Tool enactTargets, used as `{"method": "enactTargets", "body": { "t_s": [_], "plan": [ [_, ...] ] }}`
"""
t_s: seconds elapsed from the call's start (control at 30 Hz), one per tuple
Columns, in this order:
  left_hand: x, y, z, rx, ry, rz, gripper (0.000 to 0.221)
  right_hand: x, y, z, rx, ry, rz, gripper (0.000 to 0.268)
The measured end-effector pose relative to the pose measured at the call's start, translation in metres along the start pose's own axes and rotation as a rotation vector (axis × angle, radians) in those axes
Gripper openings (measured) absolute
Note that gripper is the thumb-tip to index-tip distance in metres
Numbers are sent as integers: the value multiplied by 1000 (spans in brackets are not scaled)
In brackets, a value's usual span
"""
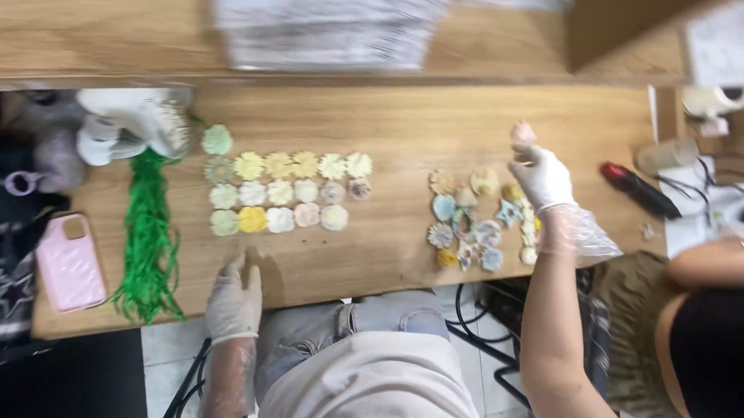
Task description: Organizing and arranging small decorative wax flowers on a workspace table.
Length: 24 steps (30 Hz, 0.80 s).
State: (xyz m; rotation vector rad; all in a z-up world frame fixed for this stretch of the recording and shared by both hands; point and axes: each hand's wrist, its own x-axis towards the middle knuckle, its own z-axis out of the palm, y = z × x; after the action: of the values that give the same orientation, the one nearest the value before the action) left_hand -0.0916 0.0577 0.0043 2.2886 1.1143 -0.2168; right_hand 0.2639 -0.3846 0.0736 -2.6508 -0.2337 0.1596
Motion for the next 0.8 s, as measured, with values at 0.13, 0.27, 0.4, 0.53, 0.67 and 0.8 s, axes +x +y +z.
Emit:
{"method": "enactTargets", "body": {
  "t_s": [0.13, 0.27, 0.4, 0.53, 0.67, 0.8],
  "plan": [
    [7, 24, 12, -126, 81, 202, 45, -27, 18, -24, 88, 37, 413, 47],
    [-13, 58, 21, -88, 70, 232, 45, -29, 0, 14, 2, -25, 265, 59],
    [-33, 73, 37, -123, 56, 203, 45, -27, -42, 89, -250, -15, -48, 70],
    [-47, 50, 53, -117, 135, 231, 47, -26, -57, 133, -347, -98, 82, 77],
    [-59, 22, 68, -300, 130, 229, 46, -27, -37, 160, -317, 16, 11, 65],
    [-77, 24, 63, -200, 117, 169, 47, -25, -40, 145, -321, -29, -28, 59]
  ]
}}
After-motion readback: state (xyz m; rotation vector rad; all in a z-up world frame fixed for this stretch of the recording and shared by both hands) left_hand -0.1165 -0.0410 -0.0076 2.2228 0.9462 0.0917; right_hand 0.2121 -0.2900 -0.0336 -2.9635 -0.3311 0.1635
